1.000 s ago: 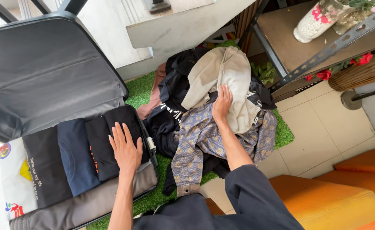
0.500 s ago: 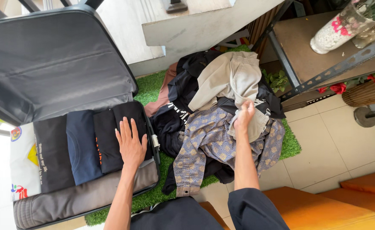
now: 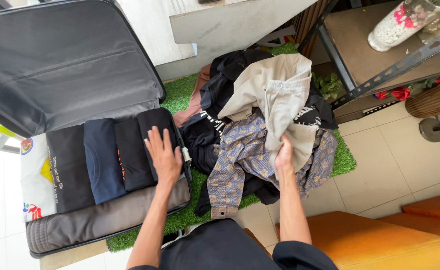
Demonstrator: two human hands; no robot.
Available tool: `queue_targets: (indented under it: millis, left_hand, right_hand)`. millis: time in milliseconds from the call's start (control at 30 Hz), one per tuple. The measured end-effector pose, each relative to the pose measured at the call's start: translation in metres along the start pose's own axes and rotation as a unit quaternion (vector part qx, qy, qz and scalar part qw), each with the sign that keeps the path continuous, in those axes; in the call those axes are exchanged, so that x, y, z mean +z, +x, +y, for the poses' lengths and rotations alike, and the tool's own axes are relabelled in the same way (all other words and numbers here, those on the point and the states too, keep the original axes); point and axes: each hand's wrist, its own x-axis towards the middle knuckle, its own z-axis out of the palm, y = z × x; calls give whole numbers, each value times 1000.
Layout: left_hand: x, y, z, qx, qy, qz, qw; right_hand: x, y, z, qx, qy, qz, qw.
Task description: The person packs a suitcase by rolling and folding garments, then placing them into the open compartment.
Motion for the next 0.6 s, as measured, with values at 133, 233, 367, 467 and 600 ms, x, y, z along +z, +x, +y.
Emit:
queue_targets:
  millis: [133, 233, 367, 467, 600]
  left_hand:
    - [18, 6, 49, 44, -129, 27, 990]
    - [43, 13, 88, -2, -318, -72, 945]
    - [74, 19, 135, -68, -412, -181, 890]
    - [88, 22, 149, -35, -379, -162, 911]
    - [98, 26, 152, -184, -353, -210, 893]
  right_hand:
    - [25, -50, 16, -16, -76, -33, 996]
    - [30, -79, 29, -35, -163, -122, 978]
    - [17, -106, 58, -11, -185, -157, 970]
    - [11, -119, 74, 57, -218, -187, 956]
    - [10, -135, 88, 64, -265, -197, 942]
